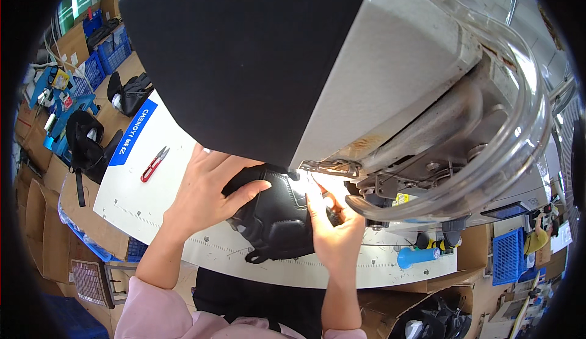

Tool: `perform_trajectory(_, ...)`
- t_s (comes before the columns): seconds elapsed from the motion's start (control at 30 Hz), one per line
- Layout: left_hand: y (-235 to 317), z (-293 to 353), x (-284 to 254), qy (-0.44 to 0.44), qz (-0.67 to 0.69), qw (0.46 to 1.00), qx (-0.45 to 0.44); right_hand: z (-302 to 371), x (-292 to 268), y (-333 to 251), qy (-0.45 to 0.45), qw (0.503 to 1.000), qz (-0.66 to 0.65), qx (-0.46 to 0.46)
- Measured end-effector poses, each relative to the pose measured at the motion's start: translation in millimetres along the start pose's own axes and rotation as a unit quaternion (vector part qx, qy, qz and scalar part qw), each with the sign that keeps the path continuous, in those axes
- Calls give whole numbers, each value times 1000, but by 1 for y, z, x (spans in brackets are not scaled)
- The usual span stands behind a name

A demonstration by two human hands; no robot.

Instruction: The person stitches a shoe component using a sewing machine, trims threads using snips, and stitches another shoe component with the sewing machine.

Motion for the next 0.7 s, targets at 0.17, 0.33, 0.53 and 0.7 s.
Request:
perform_trajectory(0.17, 21, 24, 2, 44, -57, 996, 52, 5, 5, -9, 23, 999, -29, 2)
perform_trajectory(0.33, 36, 43, 42, -176, 14, 982, -72, 18, 13, -7, 22, 998, 13, 61)
perform_trajectory(0.53, 19, 54, 67, -125, -61, 990, 3, -5, -11, 12, 35, 996, 77, -23)
perform_trajectory(0.7, 25, 46, 61, -87, -41, 995, 39, -58, 3, 99, -143, 989, 31, -18)
Point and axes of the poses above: each hand's wrist, its own z-axis away from the middle knuckle, its own x-axis out of the palm, y = z × x, the point moved 7 cm from there along -z, towards the middle knuckle, and after that the axes turned 2 degrees about -y, right-handed, at the moved point
